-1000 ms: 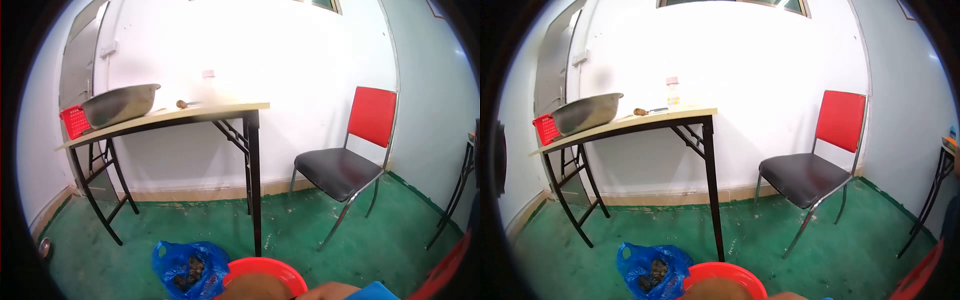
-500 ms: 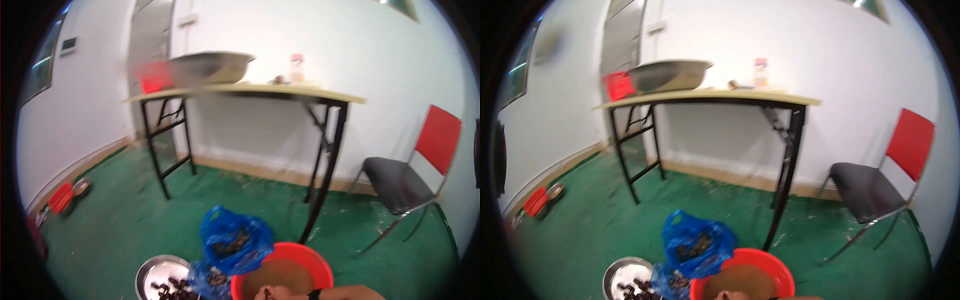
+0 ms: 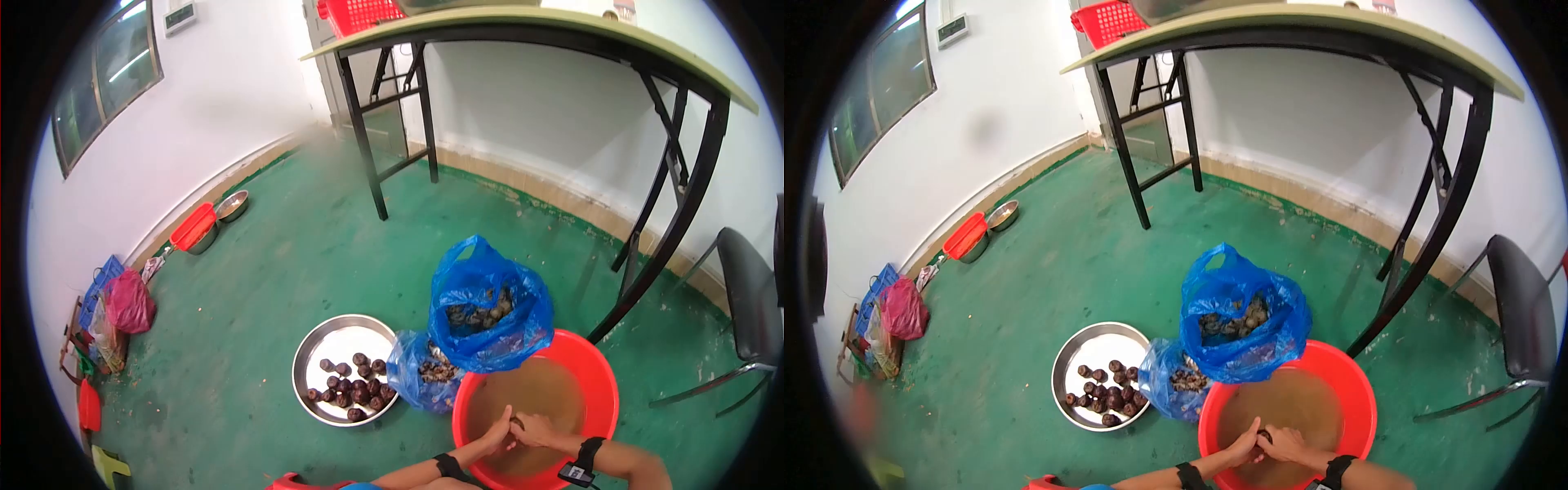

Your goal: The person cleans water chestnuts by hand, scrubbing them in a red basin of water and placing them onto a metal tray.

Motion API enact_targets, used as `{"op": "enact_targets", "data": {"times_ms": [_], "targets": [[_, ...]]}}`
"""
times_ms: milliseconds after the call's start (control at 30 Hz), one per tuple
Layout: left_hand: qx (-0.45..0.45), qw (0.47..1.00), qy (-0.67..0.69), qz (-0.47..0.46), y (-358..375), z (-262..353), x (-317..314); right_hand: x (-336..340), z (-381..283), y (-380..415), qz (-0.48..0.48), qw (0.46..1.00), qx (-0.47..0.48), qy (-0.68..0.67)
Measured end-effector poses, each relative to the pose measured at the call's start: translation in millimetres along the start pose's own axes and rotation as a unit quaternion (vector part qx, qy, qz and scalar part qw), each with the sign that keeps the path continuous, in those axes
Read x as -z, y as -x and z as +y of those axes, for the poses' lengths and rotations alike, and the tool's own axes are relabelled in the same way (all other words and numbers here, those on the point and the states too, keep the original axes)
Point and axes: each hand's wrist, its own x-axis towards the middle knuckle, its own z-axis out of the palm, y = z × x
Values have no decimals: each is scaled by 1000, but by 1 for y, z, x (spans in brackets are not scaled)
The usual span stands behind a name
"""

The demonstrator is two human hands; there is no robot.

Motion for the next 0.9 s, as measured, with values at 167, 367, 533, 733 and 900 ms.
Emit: {"op": "enact_targets", "data": {"times_ms": [167, 367, 533, 733, 900], "targets": [[-133, 983, 1, 122, -2, 2, -5, -31, 0, -3, 66, 979, -19, -192], [-157, 971, -52, 173, -7, 0, -1, -14, -15, -4, 82, 970, -3, -229], [-141, 966, -93, 193, -8, -1, 2, -15, -23, 2, 134, 964, -22, -228], [-194, 955, -83, 210, -5, 0, -5, -39, -11, -3, 193, 968, 26, -157], [-116, 985, 22, 124, 4, 16, -13, -13, -28, 1, 171, 898, -74, -398]]}}
